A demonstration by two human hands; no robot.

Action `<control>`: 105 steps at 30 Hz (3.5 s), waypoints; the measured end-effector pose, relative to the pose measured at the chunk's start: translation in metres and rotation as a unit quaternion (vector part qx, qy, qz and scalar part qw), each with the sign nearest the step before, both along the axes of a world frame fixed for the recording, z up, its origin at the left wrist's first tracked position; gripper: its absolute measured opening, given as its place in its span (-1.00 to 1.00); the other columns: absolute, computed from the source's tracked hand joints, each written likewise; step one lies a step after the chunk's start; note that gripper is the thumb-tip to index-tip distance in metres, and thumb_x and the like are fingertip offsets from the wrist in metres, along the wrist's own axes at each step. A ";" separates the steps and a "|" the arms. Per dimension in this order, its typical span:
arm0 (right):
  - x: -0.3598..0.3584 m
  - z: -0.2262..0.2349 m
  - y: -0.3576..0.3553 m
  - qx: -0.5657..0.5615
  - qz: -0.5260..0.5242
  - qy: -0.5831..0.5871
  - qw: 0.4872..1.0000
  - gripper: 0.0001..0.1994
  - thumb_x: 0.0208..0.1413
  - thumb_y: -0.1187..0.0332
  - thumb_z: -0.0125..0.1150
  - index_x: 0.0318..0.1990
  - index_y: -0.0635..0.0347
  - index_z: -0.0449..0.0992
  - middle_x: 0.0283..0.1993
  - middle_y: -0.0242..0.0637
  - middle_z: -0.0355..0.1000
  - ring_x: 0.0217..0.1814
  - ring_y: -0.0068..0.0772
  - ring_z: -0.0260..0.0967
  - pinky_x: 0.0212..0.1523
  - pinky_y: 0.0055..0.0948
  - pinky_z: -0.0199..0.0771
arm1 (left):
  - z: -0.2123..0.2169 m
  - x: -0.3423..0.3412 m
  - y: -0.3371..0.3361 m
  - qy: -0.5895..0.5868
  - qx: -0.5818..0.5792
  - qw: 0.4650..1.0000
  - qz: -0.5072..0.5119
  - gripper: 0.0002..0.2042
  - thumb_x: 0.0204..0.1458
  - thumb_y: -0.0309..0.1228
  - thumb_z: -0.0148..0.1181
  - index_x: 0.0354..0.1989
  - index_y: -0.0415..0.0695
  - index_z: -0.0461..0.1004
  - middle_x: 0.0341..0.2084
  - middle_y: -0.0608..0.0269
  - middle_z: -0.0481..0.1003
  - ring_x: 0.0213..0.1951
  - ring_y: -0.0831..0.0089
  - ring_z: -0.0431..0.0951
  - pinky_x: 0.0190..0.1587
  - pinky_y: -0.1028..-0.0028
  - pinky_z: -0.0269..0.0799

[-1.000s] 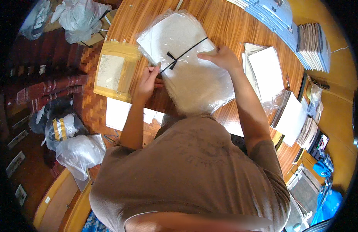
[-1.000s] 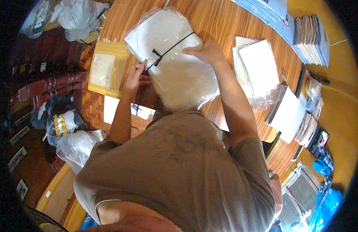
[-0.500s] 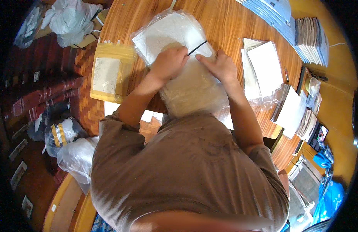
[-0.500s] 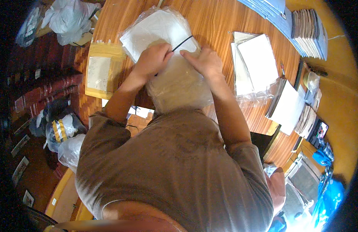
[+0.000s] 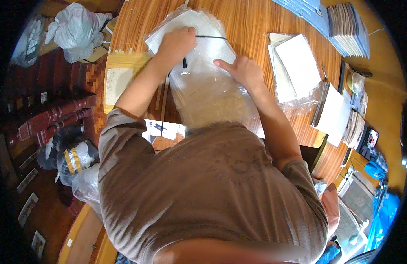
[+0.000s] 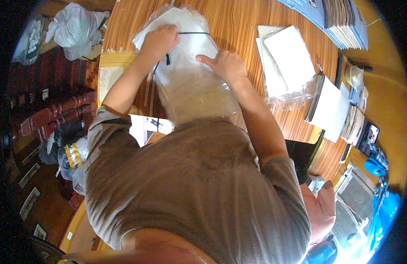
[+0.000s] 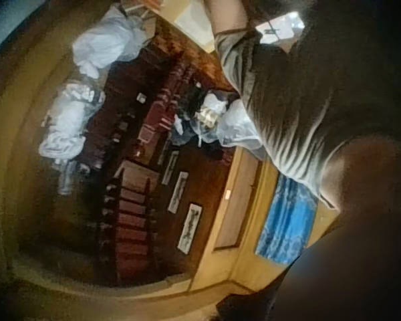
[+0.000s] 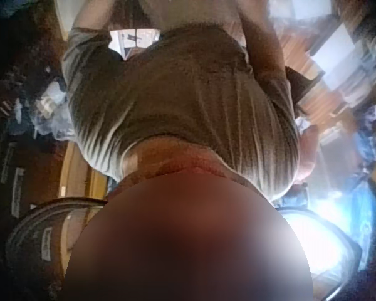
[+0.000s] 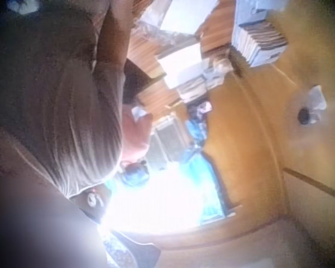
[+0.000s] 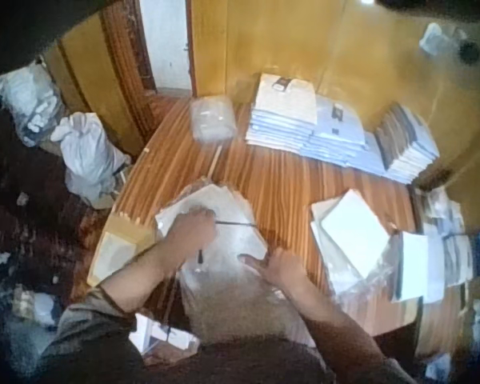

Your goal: The person places flat items into clear plastic bags, seals them, and stacks them on a wooden table. They handle multiple items one at a time, occasionally moving stacks aside to continue packing.

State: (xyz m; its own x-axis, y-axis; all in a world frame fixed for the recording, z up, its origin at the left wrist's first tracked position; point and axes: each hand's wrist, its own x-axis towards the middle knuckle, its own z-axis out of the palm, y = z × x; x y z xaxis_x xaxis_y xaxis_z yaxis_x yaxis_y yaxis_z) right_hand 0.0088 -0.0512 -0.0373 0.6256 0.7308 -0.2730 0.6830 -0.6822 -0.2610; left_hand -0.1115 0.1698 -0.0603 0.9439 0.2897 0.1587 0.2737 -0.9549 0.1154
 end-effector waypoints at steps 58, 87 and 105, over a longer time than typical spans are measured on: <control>0.027 0.031 -0.066 0.055 -0.083 0.118 0.988 -0.07 -0.12 -0.38 0.39 0.05 0.48 0.57 -0.20 0.12 0.61 -0.10 -0.04 0.63 0.03 -0.23 0.58 | 0.022 0.028 0.041 0.125 -0.025 0.992 0.002 -0.73 0.08 -0.20 0.20 -0.25 -0.15 0.66 -0.30 -0.05 0.65 -0.19 0.03 0.68 -0.14 0.03 0.56; 0.094 0.047 -0.293 0.411 -0.368 0.241 0.798 -0.69 0.18 0.23 0.42 -0.07 0.28 0.65 -0.21 -0.30 0.63 -0.23 -0.54 0.55 -0.19 -0.51 0.56 | -0.031 -0.047 -0.067 0.024 0.101 0.992 -0.078 -0.36 0.24 -0.04 0.11 0.50 0.25 0.12 0.55 0.17 -0.09 0.54 -0.01 -0.14 0.46 -0.18 -0.16; 0.071 0.097 -0.389 0.509 -0.354 0.367 0.694 -0.29 0.17 -0.17 0.20 0.20 0.33 0.42 -0.03 -0.13 0.56 -0.04 -0.27 0.56 0.05 -0.31 0.50 | 0.048 0.103 -0.271 -0.280 -0.517 0.757 -0.284 -0.74 -0.08 -0.48 0.44 -0.17 -0.19 0.64 -0.22 0.16 0.67 -0.14 0.35 0.68 -0.10 0.43 0.60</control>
